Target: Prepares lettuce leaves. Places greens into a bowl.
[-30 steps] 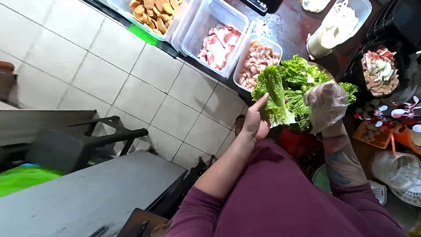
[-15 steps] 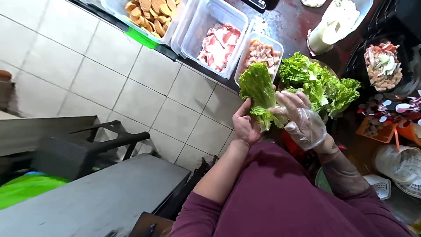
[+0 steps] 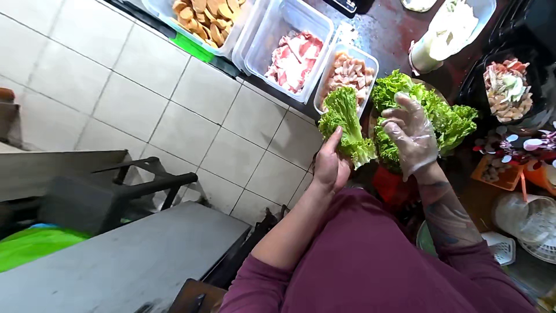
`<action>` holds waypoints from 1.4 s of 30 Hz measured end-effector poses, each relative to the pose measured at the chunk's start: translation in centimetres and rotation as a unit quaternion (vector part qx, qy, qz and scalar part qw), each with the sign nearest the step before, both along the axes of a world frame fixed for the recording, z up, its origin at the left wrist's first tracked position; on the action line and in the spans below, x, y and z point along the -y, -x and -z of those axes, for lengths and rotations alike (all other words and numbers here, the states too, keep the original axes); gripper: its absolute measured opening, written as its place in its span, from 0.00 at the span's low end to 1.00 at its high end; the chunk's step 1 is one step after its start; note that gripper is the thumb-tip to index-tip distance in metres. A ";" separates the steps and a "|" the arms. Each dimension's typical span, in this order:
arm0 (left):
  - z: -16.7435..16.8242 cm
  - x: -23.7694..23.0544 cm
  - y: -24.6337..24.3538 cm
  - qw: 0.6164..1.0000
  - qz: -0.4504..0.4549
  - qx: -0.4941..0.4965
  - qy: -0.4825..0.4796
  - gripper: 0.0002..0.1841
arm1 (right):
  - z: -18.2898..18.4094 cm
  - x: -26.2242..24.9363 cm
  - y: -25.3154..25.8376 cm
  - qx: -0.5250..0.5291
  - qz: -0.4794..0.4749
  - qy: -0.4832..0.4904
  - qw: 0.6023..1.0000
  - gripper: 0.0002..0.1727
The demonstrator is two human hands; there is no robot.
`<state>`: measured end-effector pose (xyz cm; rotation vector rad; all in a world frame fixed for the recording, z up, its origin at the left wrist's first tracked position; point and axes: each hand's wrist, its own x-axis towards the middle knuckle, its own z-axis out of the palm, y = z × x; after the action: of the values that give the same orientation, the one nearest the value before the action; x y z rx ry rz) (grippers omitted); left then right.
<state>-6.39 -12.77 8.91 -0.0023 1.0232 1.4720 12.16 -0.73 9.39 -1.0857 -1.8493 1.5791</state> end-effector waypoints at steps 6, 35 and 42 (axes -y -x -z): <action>0.6 0.5 -0.4 0.999 0.028 0.010 -0.042 0.23 | 4.5 -4.6 4.6 -0.120 -0.037 0.089 0.988 0.52; 2.3 1.8 -1.0 0.998 -0.028 0.025 -0.059 0.22 | 1.2 0.0 2.7 0.025 -0.057 -0.203 0.977 0.56; 3.8 2.5 -1.0 0.998 -0.015 0.032 -0.043 0.21 | 3.1 -0.8 3.3 -0.021 -0.005 -0.033 0.999 0.46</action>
<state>-5.41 -15.29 5.14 -0.0035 0.9108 1.5335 8.89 0.05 6.31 -1.0093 -1.8685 1.5237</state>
